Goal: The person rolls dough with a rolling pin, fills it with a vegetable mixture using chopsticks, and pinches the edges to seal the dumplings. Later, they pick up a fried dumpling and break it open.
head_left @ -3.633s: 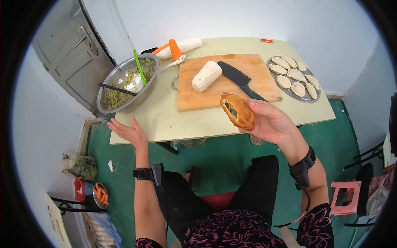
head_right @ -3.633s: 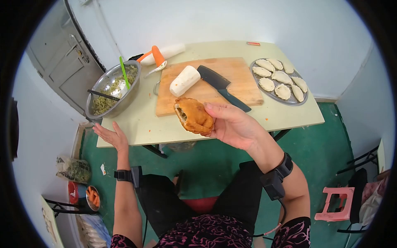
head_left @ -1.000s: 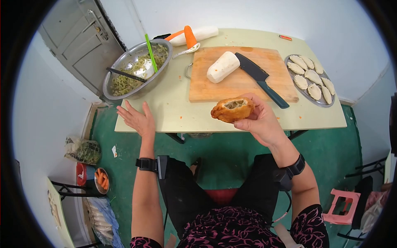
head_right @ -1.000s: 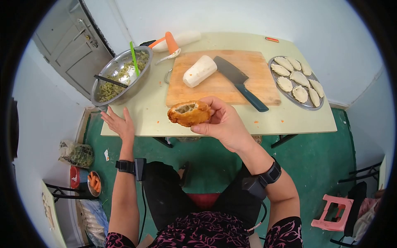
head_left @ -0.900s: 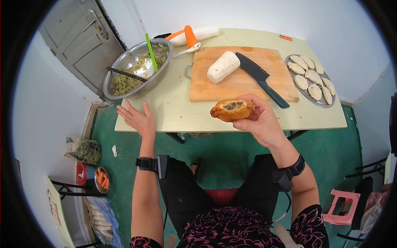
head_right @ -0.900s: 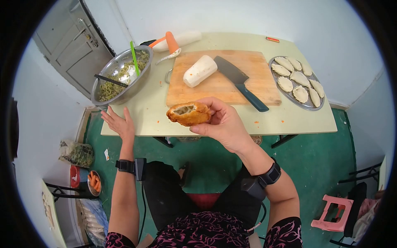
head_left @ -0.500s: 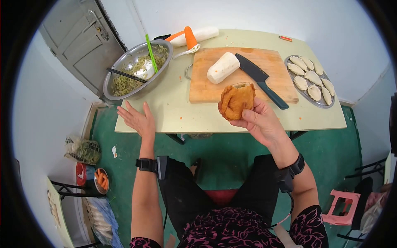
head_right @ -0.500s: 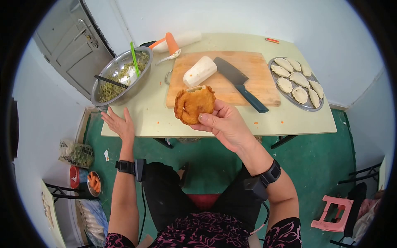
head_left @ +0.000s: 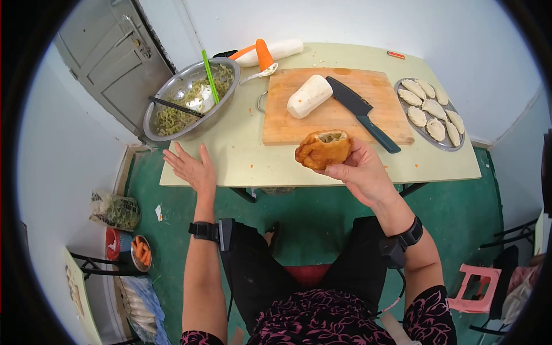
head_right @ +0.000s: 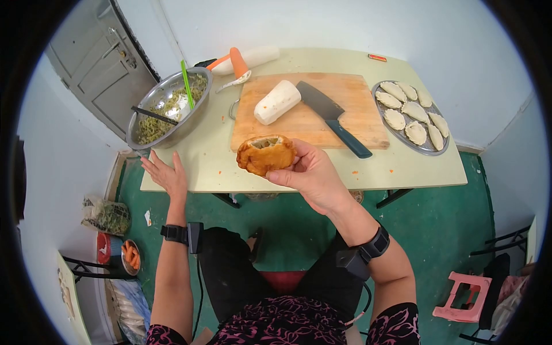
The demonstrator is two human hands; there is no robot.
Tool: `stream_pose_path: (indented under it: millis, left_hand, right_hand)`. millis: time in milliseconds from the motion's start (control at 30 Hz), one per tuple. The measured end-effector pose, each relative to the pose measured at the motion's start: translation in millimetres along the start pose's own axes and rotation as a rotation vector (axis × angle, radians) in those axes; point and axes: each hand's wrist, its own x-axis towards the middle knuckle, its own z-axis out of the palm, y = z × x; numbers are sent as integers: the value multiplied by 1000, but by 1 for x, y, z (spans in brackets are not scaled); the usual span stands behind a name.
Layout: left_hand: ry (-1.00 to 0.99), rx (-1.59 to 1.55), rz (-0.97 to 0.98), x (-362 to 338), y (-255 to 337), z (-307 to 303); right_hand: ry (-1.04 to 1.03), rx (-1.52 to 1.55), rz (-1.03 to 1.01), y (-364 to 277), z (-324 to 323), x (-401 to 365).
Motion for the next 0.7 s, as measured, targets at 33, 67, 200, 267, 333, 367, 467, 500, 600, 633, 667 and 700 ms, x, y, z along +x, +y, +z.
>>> stream_pose_path:
  millis: [33, 67, 200, 267, 333, 367, 467, 500, 600, 633, 667, 700]
  left_hand:
    - [-4, -2, -4, 0, 0, -1]
    - [-8, -4, -8, 1, 1, -1]
    - [-1, -18, 10, 0, 1, -1]
    - [-9, -22, 1, 0, 1, -2]
    - [-17, -17, -5, 0, 0, -2]
    - [-20, -14, -6, 0, 0, -2]
    - [1, 20, 1, 0, -1, -1]
    - [-2, 19, 9, 1, 0, 1]
    - [-1, 21, 16, 0, -2, 1]
    - [0, 18, 16, 0, -1, 2]
    - [2, 16, 16, -2, -2, -1]
    - [-2, 10, -4, -2, -2, -4]
  right_hand:
    - [-3, -17, -11, 0, 0, 0]
    - [-4, -11, -20, 0, 1, 1]
    - [-8, -35, -36, 0, 3, -2]
    - [-22, -48, -41, 0, 5, -2]
    - [-39, -35, -48, -1, 9, -2]
    - [-50, -47, -45, -1, 10, -1]
    - [-70, -87, -31, -2, 13, -1]
    - [-72, -107, -28, -2, 13, 0]
    - [-61, -150, -23, -6, 17, 0]
    - [-68, -159, -16, -5, 19, 2]
    - [-43, -166, -40, -2, 19, 4]
    - [-40, -174, -35, 0, 20, 8]
